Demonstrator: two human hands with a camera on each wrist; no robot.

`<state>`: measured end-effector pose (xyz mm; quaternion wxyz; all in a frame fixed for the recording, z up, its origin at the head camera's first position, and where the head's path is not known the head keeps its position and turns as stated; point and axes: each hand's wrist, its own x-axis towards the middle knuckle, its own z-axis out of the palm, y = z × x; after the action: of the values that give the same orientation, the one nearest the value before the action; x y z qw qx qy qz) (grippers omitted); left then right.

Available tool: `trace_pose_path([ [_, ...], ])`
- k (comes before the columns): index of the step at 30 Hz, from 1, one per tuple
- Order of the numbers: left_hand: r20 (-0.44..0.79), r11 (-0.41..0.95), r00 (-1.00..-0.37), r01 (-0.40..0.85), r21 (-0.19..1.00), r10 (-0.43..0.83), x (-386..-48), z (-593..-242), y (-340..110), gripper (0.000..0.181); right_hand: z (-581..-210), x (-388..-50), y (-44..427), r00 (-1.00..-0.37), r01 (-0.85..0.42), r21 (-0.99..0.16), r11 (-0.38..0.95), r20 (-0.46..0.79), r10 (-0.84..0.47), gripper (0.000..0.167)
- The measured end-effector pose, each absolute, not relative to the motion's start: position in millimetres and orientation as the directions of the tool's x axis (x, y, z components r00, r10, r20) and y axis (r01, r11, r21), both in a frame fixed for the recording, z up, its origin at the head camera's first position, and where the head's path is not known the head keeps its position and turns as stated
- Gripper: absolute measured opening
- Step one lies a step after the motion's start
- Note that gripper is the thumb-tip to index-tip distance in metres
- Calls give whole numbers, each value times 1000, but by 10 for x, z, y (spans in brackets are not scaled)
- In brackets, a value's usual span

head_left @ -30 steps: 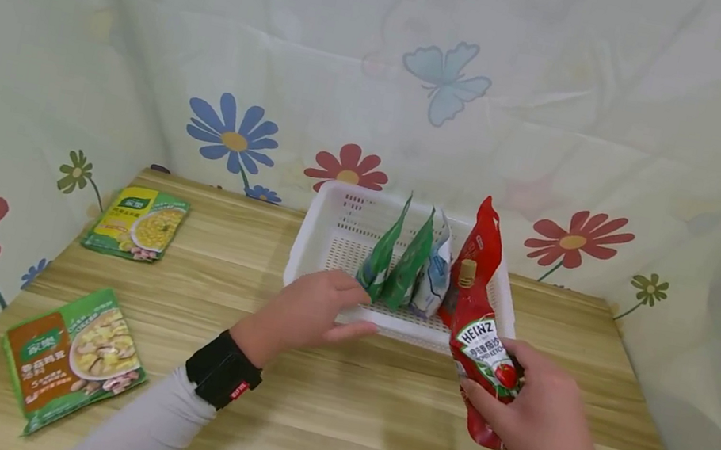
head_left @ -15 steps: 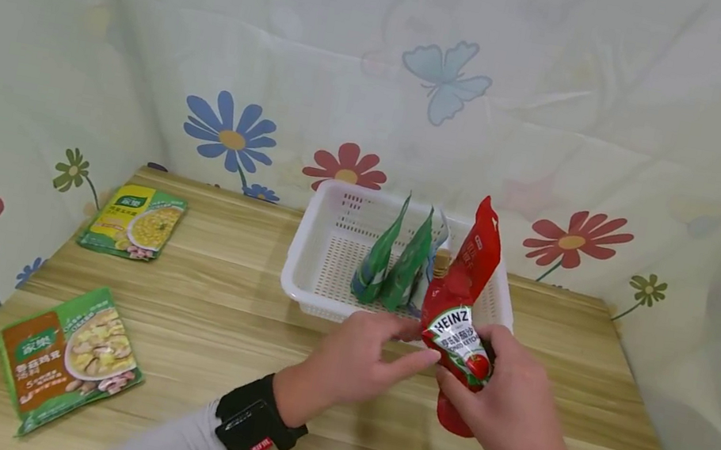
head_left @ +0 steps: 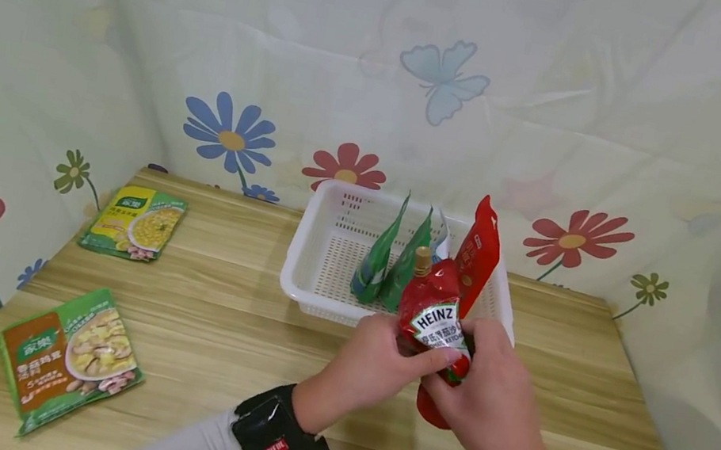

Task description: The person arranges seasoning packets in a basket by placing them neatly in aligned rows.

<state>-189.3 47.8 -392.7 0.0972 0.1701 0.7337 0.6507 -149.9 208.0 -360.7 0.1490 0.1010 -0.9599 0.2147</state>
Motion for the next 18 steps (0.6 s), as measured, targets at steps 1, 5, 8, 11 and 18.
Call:
trace_pose_path([
  [1, 82, 83, -924, 121, 989, 372, -1892, -3925, 479, 38, -3606, -1499, 2070, -934, -258, -379, 889, 334, -129, 68],
  [5, 80, 51, -930, 105, 993, 360, -1893, -3930, 479, 40, -3598, -1494, 2043, -931, -255, -363, 896, 342, -126, 69],
  [8, 78, 38, -930, 98, 994, 359, -1897, -3930, 469, 41, -3597, -1490, 2028, -929, -253, -350, 902, 347, -126, 69],
  [11, 86, 28, -929, 103, 994, 359, -1894, -3923, 452, 41, -3597, -1483, 2015, -929, -251, -349, 903, 348, -124, 70],
  [18, 74, -2, -925, 78, 997, 372, -1884, -3907, 407, 46, -3607, -1465, 1993, -932, -259, -379, 889, 339, -127, 79],
])
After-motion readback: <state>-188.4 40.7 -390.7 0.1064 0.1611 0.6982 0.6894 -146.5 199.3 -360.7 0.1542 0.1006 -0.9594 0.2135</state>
